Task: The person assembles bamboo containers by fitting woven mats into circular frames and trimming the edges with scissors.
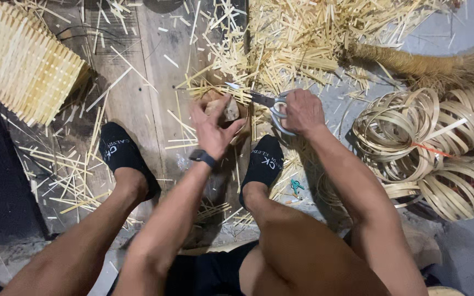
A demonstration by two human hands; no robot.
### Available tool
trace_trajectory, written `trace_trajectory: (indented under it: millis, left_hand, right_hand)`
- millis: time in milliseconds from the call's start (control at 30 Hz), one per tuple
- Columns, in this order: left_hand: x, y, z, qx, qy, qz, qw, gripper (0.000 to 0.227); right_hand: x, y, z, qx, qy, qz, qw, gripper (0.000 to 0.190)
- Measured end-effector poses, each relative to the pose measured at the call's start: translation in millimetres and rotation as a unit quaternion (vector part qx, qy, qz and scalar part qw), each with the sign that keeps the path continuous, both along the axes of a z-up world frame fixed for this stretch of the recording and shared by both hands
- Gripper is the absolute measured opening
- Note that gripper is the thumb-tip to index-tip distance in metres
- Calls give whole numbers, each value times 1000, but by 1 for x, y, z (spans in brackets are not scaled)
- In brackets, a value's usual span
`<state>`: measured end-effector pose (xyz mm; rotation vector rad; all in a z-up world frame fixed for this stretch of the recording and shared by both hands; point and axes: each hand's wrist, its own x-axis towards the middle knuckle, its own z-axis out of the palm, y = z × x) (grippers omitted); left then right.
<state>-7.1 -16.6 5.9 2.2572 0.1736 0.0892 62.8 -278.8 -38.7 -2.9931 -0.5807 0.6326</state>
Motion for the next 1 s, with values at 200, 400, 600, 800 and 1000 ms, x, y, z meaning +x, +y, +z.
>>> trace_trajectory:
  millis: [200, 400, 600, 800, 1000]
  left_hand:
    - [0, -8, -14, 15, 14, -49, 999, 60]
    - [14, 18, -9, -20, 3, -171, 985, 61]
    - [29, 31, 4, 1, 24, -281, 959, 63]
    - [2, 2, 1, -78, 19, 3, 997, 82]
    - [3, 14, 1, -56, 11, -98, 994, 77]
  right_hand:
    - [7, 14, 0, -11, 12, -1, 1000, 39]
    - [12, -3, 7, 17, 5, 34, 999, 44]
    - [13, 13, 8, -28, 40, 17, 999, 39]
    - [14, -3, 12, -9, 38, 14, 999, 52]
    - [22, 25, 19, -43, 167, -69, 983, 38]
